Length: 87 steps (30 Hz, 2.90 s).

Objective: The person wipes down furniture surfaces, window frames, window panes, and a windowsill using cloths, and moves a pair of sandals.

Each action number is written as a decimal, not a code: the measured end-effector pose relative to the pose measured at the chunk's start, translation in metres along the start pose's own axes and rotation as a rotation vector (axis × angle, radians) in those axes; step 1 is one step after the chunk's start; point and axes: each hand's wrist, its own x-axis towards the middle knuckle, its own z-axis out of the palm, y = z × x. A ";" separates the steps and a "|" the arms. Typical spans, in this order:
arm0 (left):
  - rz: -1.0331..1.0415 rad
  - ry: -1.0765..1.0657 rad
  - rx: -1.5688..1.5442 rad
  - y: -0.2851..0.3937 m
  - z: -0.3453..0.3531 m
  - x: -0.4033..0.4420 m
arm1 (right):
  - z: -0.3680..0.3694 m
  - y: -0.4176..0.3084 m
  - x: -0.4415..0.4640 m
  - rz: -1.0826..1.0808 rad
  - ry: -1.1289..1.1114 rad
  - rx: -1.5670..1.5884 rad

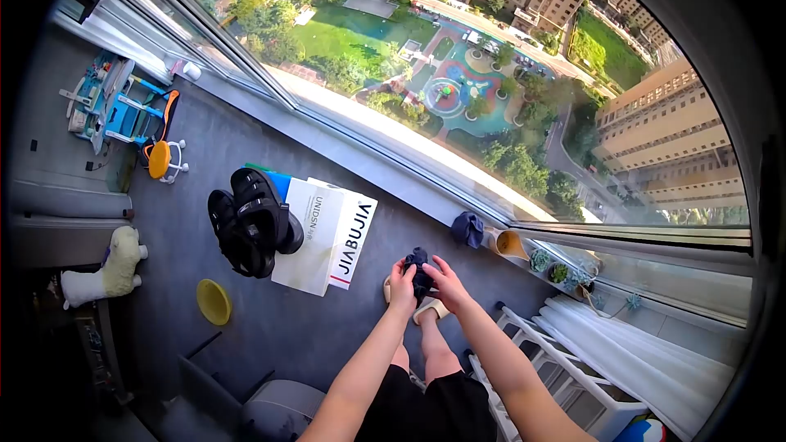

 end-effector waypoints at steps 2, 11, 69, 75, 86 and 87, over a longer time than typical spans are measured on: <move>0.141 0.013 0.237 -0.011 -0.026 0.022 | 0.000 0.031 0.048 -0.039 -0.022 -0.070; -0.035 -0.103 0.521 -0.086 -0.076 0.184 | -0.058 0.088 0.223 -0.291 0.135 -0.046; 0.397 -1.361 0.662 0.114 0.173 -0.178 | -0.085 0.004 -0.280 -0.892 0.571 0.114; 0.896 -1.439 0.897 0.091 0.247 -0.239 | -0.153 0.038 -0.339 -0.961 0.881 0.532; 0.023 -1.754 0.988 -0.004 0.339 -0.319 | -0.242 0.022 -0.455 -0.657 1.633 -0.423; -0.345 -1.720 0.848 -0.029 0.339 -0.328 | -0.247 0.016 -0.459 -0.678 1.490 -0.250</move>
